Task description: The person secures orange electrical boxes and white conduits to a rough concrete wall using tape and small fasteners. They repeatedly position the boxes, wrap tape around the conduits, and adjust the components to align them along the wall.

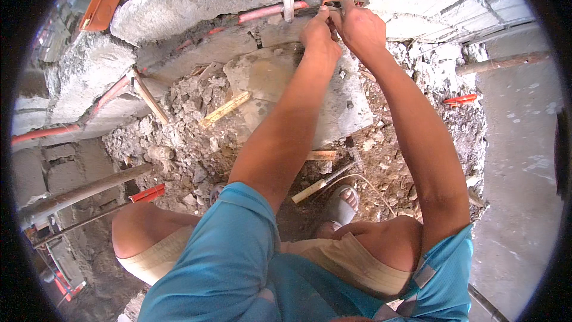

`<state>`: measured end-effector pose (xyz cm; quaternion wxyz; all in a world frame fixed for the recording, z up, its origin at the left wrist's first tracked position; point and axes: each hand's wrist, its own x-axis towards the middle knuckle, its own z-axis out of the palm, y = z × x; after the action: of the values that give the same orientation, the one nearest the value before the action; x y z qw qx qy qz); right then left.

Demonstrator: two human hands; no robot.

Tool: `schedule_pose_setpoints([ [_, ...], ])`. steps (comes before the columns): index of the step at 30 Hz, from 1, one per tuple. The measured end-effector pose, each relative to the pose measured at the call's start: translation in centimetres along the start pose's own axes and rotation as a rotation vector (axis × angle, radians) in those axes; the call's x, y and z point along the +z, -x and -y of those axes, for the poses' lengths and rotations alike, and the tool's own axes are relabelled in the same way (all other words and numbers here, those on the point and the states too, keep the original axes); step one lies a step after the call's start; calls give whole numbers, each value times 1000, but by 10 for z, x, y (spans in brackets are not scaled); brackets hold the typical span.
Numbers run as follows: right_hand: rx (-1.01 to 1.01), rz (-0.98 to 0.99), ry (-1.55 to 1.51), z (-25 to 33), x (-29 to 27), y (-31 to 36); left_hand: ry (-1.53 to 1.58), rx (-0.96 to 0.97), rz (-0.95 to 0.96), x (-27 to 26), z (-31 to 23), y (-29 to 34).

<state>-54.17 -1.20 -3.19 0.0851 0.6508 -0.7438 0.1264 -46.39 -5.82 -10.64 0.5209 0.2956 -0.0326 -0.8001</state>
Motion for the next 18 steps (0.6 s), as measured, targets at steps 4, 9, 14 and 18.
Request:
schedule_pose_setpoints([
  [4, -59, -26, -24, -8, 0, 7, 84, 17, -55, 6, 4, 1],
  [9, -82, 55, -20, -2, -8, -4, 85, 63, 1, 4, 4, -7],
  [14, -92, 138, -21, -1, -16, -11, -64, 236, 38, -2, 11, -5],
  [18, -65, 230, -25, 0, -22, -19, 72, 194, -68, 15, 8, 2],
])
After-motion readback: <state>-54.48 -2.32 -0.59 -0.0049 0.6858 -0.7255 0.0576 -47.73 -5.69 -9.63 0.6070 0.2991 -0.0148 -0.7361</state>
